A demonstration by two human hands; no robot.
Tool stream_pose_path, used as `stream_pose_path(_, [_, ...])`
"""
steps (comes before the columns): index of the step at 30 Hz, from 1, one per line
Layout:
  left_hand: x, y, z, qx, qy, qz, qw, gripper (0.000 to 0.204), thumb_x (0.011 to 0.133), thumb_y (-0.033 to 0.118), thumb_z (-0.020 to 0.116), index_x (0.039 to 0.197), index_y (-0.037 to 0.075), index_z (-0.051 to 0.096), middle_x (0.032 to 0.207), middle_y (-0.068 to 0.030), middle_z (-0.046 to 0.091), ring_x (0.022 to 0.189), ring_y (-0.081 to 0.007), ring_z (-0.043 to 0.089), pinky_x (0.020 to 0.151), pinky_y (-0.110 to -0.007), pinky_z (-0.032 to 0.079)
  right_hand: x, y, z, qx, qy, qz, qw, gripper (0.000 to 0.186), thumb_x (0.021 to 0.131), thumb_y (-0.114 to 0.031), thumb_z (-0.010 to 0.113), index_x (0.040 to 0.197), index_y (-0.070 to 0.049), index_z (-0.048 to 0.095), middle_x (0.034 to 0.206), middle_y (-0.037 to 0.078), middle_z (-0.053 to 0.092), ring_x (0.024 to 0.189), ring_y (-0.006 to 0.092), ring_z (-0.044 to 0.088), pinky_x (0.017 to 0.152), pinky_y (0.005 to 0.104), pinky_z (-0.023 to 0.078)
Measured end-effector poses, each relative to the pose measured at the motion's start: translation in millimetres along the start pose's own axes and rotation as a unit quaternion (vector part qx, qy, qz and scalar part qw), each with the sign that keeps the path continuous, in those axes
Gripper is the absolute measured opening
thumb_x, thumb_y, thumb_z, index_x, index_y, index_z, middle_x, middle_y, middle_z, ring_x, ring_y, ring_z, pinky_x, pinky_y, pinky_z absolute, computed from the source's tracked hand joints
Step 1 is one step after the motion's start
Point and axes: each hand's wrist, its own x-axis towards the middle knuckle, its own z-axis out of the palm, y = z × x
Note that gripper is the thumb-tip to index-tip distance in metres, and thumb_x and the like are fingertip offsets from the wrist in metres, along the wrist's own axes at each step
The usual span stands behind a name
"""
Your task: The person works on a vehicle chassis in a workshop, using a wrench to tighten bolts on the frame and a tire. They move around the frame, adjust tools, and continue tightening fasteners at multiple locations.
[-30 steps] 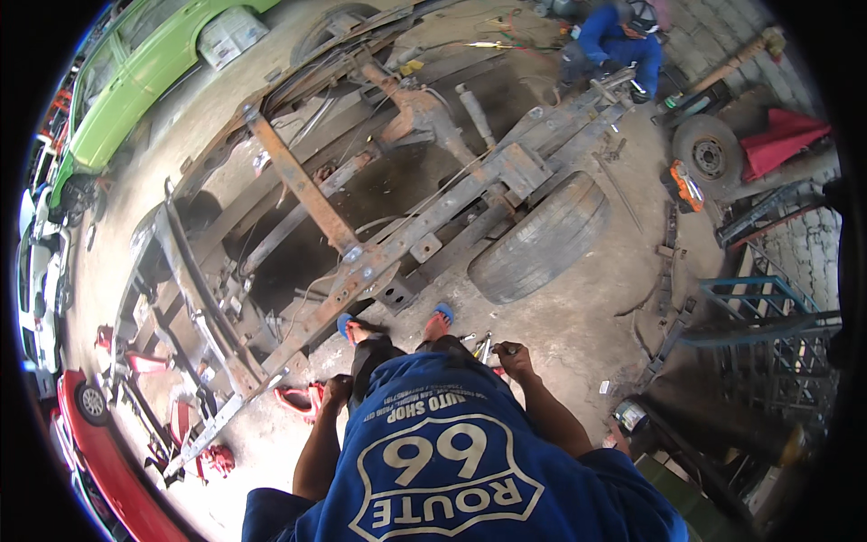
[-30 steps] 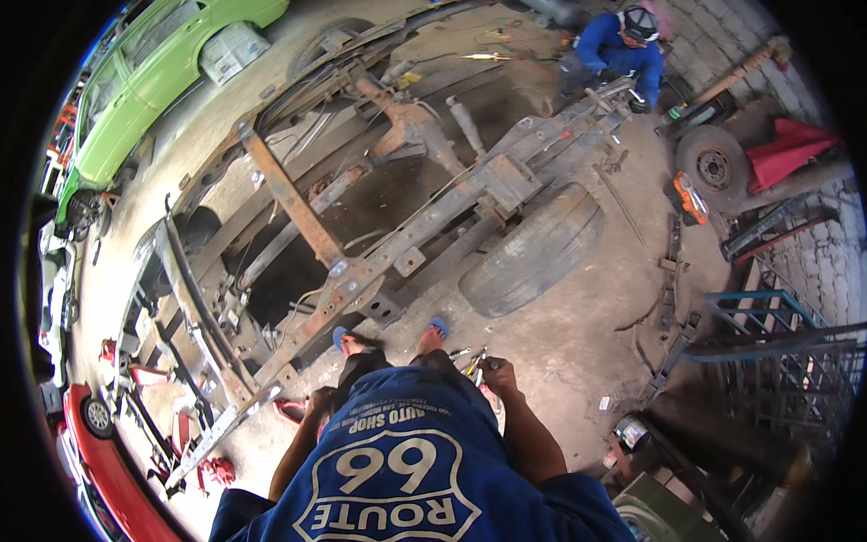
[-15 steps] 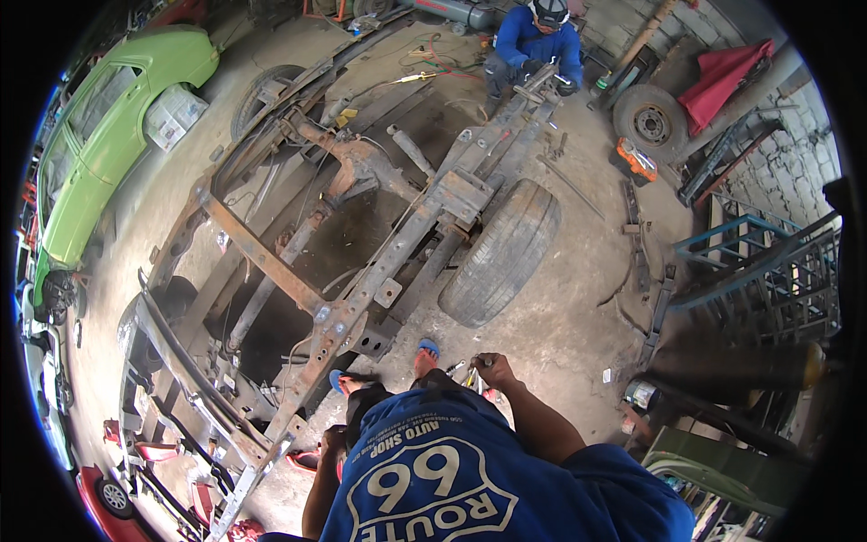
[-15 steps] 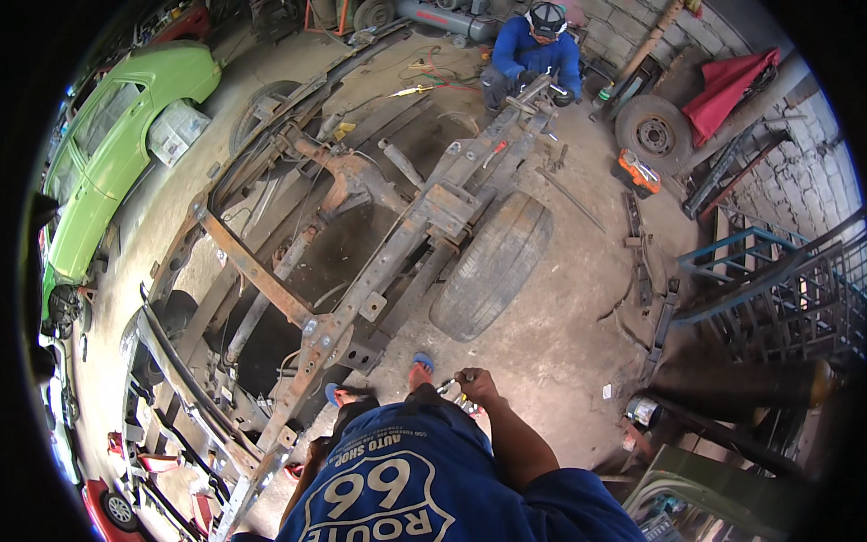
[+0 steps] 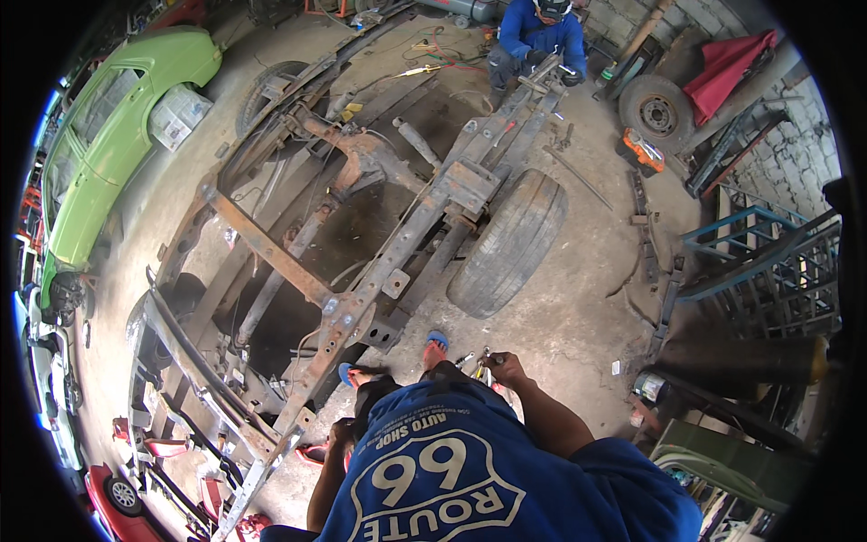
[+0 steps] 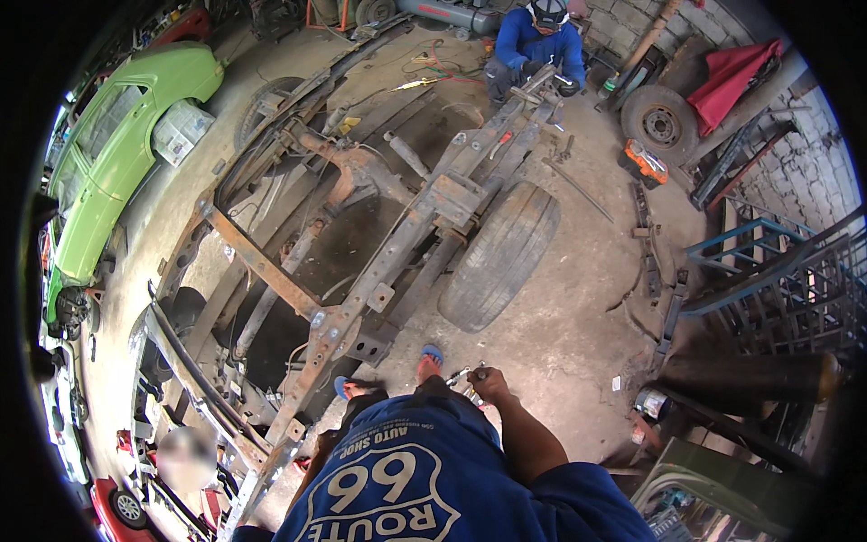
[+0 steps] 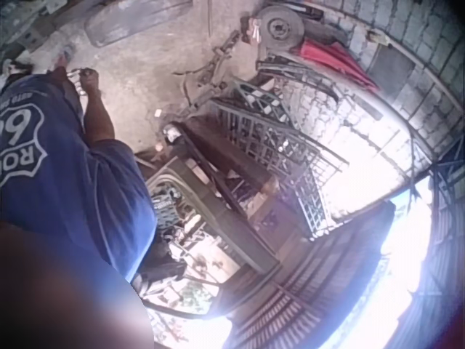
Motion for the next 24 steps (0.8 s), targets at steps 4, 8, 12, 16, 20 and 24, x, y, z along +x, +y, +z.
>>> stream_pose_path(4, [6.4,-10.8,5.9,0.017,0.020,-0.005,1.000,0.032,0.081,0.031,0.072,0.104,0.009,0.075,0.096,-0.0151,0.074,0.084,-0.0216,0.071,0.073,-0.034,0.054,-3.4,-6.6,-7.6,-0.023,-0.014,0.054,0.998,0.031,0.092,-0.033,0.067,0.096,-0.003,0.075,0.086,0.009,0.075,0.076,0.0175,0.068,0.073,0.0344,0.052])
stream_pose_path(8, [2.5,-10.7,9.6,0.014,-0.007,0.005,1.000,0.033,0.083,0.033,0.069,0.105,0.010,0.075,0.099,-0.0185,0.073,0.088,-0.0268,0.071,0.076,-0.037,0.054,-5.8,-20.4,-10.6,-0.045,-0.005,0.063,0.997,0.021,0.093,-0.024,0.067,0.095,-0.005,0.076,0.075,0.005,0.070,0.071,0.0094,0.053,0.070,0.0301,0.047])
stream_pose_path(12, [-4.3,-7.1,15.4,0.007,0.004,-0.041,0.999,0.033,0.085,0.033,0.065,0.105,0.008,0.074,0.103,-0.0201,0.072,0.092,-0.0307,0.071,0.078,-0.040,0.054,-6.3,-18.6,-8.6,-0.036,-0.023,0.006,0.999,0.030,0.091,-0.030,0.068,0.094,-0.001,0.075,0.086,0.011,0.075,0.078,0.0152,0.068,0.073,0.0317,0.053])
stream_pose_path(16, [-14.5,-0.1,15.5,0.092,0.000,0.075,0.993,0.033,0.088,0.032,0.059,0.102,0.007,0.073,0.101,-0.0195,0.072,0.094,-0.0344,0.070,0.078,-0.044,0.055,0.9,-31.1,-1.6,-0.084,-0.027,0.000,0.996,0.030,0.090,-0.030,0.070,0.096,-0.001,0.074,0.083,0.010,0.074,0.076,0.0143,0.066,0.072,0.0321,0.052])
stream_pose_path(20, [-43.7,24.8,10.8,-0.028,-0.003,-0.126,0.992,0.042,0.088,0.044,0.054,0.093,0.008,0.074,0.087,-0.0170,0.073,0.081,-0.0325,0.070,0.077,-0.045,0.053,-6.3,-101.5,4.5,-0.107,-0.130,-0.191,0.967,0.021,0.094,-0.019,0.064,0.088,-0.001,0.074,0.064,-0.001,0.058,0.061,0.0079,0.052,0.057,0.0288,0.042])
stream_pose_path(24, [-58.1,58.7,-3.2,-0.142,-0.011,-0.150,0.978,0.041,0.093,0.041,0.054,0.113,0.009,0.070,0.104,-0.0195,0.072,0.095,-0.0314,0.070,0.085,-0.042,0.054,-39.9,-212.3,31.1,-0.203,-0.213,-0.232,0.927,0.022,0.095,-0.015,0.060,0.089,0.000,0.073,0.061,0.001,0.058,0.055,0.0095,0.053,0.054,0.0288,0.042])
